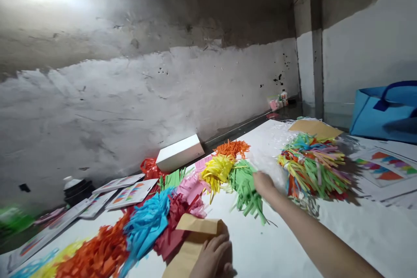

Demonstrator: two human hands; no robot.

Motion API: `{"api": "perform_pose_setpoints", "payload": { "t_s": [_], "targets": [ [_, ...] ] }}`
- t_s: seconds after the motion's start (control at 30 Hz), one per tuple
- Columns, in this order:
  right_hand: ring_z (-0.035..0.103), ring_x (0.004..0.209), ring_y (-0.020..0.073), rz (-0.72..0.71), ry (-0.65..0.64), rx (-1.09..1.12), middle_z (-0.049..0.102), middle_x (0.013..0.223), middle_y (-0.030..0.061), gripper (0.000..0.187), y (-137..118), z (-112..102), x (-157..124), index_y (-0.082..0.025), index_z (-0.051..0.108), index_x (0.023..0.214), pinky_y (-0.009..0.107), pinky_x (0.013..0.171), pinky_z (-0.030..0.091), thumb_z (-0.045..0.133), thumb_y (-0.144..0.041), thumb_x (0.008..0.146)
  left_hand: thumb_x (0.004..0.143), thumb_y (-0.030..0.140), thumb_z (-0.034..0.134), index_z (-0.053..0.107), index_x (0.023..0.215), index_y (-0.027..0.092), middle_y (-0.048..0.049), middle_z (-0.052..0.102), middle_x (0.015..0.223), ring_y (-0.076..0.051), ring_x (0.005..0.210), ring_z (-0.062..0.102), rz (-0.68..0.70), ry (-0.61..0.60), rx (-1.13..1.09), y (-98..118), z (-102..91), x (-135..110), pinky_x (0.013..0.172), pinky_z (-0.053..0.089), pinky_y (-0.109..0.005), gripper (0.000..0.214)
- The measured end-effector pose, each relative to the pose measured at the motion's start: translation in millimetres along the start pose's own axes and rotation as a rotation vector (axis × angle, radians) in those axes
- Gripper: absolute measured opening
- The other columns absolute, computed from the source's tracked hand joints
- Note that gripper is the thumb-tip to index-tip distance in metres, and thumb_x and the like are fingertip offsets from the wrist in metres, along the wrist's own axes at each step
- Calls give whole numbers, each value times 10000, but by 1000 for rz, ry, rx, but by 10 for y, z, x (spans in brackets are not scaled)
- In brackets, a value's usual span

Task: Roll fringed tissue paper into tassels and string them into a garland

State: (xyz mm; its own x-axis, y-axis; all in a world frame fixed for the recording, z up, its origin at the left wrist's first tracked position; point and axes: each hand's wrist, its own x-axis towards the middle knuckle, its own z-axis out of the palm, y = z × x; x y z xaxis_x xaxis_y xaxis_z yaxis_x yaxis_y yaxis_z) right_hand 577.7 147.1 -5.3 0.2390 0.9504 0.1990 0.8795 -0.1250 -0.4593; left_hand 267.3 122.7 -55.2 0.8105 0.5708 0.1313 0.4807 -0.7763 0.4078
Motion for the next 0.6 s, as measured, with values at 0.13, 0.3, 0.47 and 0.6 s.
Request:
{"api": "perform_pose_setpoints", "payload": {
  "t_s": [0.13, 0.3, 0.47, 0.6],
  "targets": [
    [639, 1085, 231, -15, 21, -9, 632, 1253, 89, 284, 152, 41, -31, -180, 632, 1210, 452, 933, 545, 627, -357, 989, 823, 317, 668, 753, 986, 235, -124, 746, 1085, -296, 1031, 690, 51, 65, -142, 34, -102, 56, 939, 544, -413, 201],
    [635, 1091, 228, -30, 8, 101, 637, 1246, 83, 257, -23, 387, 17, -186, 642, 1185, 453, 942, 540, 627, -351, 989, 936, 162, 479, 686, 1150, 198, -122, 677, 1209, -229, 1103, 655, -95, 199, -311, 321, -90, 947, 971, 525, -354, 300],
    [669, 969, 201, 134, -75, 286, 648, 1189, 78, 312, 211, 413, 139, -171, 606, 1240, 393, 820, 589, 621, -362, 994, 919, 242, 673, 577, 1321, 165, -144, 522, 1439, -314, 1292, 530, -335, 279, -420, 322, 84, 1760, 1070, 448, -529, 421],
    [677, 852, 166, 219, -215, 391, 667, 1092, 59, 300, 426, 336, 78, -159, 610, 1215, 337, 726, 597, 616, -367, 999, 960, 331, 650, 625, 1233, 175, -100, 621, 1300, -265, 1139, 626, -483, 285, -636, 192, 133, 1947, 962, 536, -498, 315]
  ]
}}
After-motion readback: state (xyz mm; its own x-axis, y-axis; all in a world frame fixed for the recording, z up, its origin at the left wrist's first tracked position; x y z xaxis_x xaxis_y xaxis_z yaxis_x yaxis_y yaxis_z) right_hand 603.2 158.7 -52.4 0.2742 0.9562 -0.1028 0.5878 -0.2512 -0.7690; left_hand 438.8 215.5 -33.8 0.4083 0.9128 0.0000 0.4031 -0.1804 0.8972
